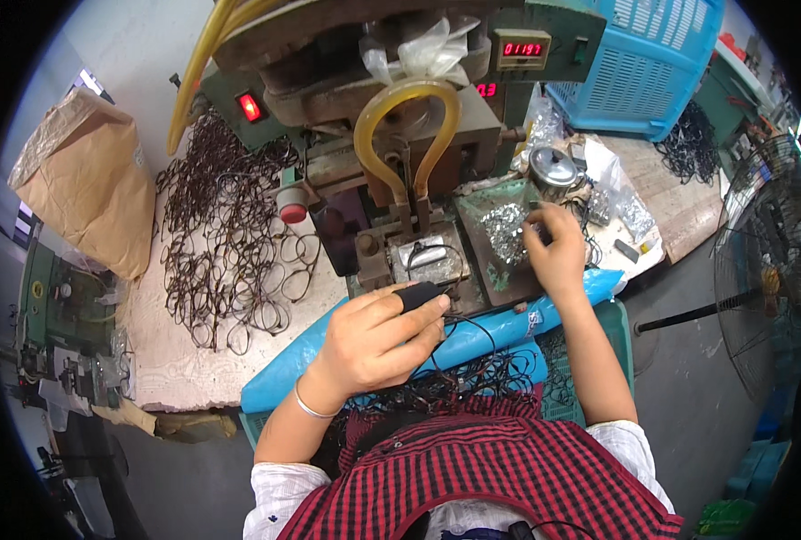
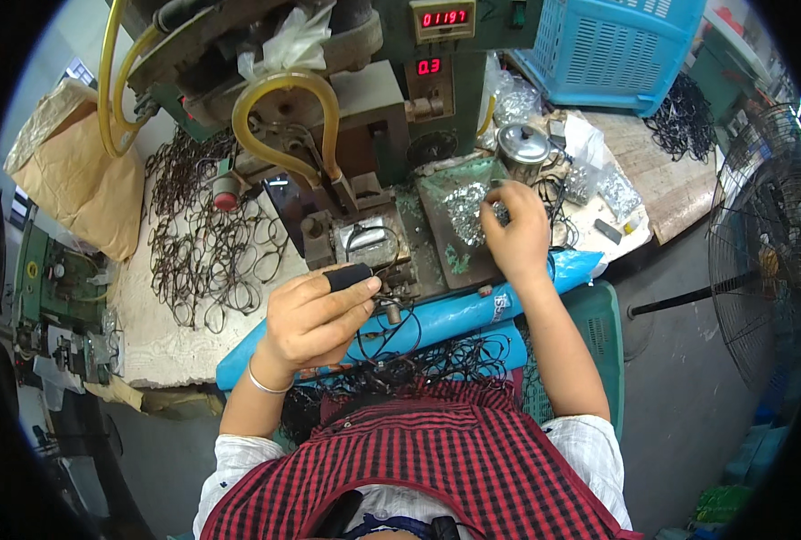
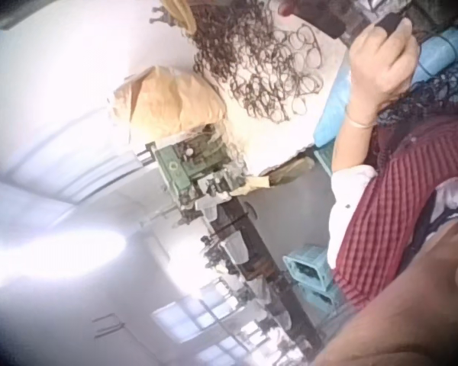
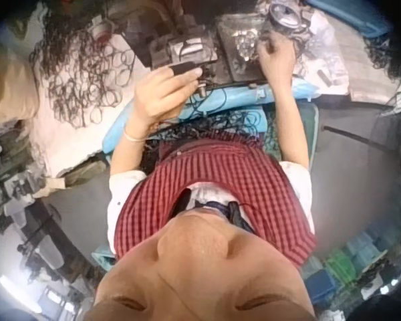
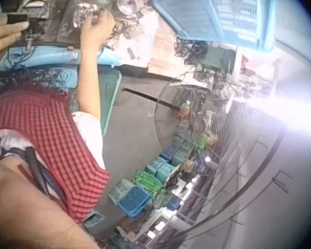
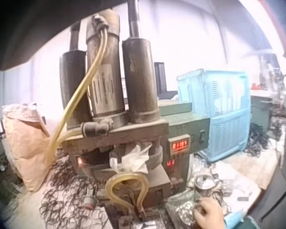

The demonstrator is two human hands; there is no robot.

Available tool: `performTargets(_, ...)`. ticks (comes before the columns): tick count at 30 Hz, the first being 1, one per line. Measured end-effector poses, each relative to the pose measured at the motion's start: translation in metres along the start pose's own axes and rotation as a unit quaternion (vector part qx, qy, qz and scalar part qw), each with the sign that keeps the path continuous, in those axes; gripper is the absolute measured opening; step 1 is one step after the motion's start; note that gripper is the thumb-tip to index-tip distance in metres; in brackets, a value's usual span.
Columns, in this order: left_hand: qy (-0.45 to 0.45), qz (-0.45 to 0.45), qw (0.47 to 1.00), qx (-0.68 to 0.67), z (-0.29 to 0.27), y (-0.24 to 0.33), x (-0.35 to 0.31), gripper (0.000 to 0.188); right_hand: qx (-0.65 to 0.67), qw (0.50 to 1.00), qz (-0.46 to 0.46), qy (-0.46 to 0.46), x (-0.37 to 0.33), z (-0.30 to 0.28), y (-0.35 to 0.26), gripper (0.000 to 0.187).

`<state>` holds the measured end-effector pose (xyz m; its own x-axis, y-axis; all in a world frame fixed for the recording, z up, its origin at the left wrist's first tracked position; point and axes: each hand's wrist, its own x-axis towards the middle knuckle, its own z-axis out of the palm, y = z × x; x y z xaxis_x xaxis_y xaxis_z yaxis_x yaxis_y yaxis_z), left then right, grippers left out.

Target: The person repeatedly picks small metal pins and dark wire loops, inserts them into a press machine, and removes the formed wire assemblies. The person places finished assemblies into a blue bin and continues the cycle.

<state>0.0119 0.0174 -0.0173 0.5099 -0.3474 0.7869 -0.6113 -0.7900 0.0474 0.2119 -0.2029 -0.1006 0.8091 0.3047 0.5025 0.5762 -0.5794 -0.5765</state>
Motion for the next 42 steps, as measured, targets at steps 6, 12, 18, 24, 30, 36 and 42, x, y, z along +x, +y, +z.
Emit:
performTargets(6,-0.03,-0.005,0.999,-0.037,-0.006,-0.007,0.002,0.018,-0.06,0.973,-0.202,-0.089,-0.004,0.026,-0.006,0.02)
performTargets(12,-0.008,-0.093,0.994,-0.064,0.001,0.016,-0.029,0.026,-0.151,0.968,-0.178,-0.095,0.026,0.032,0.011,0.026)
performTargets(18,0.235,-0.34,0.891,0.188,-0.034,-0.018,-0.072,0.018,0.211,0.97,0.124,-0.009,-0.001,0.007,0.011,0.01)
performTargets(24,-0.135,-0.531,0.783,0.294,-0.006,-0.111,-0.125,0.021,0.255,0.963,0.088,-0.022,-0.001,0.02,-0.013,0.01)
performTargets(30,-0.157,-0.505,0.805,0.27,0.018,-0.09,-0.181,0.017,0.25,0.957,0.145,0.012,-0.031,0.0,0.008,0.01)
performTargets(36,0.074,-0.554,0.827,0.064,-0.028,-0.065,-0.154,0.008,0.295,0.951,0.096,0.008,-0.026,-0.005,0.008,0.008)
performTargets(42,0.336,-0.622,0.691,-0.151,-0.007,-0.059,-0.16,0.008,0.406,0.891,0.199,-0.038,-0.003,0.033,-0.035,0.013)
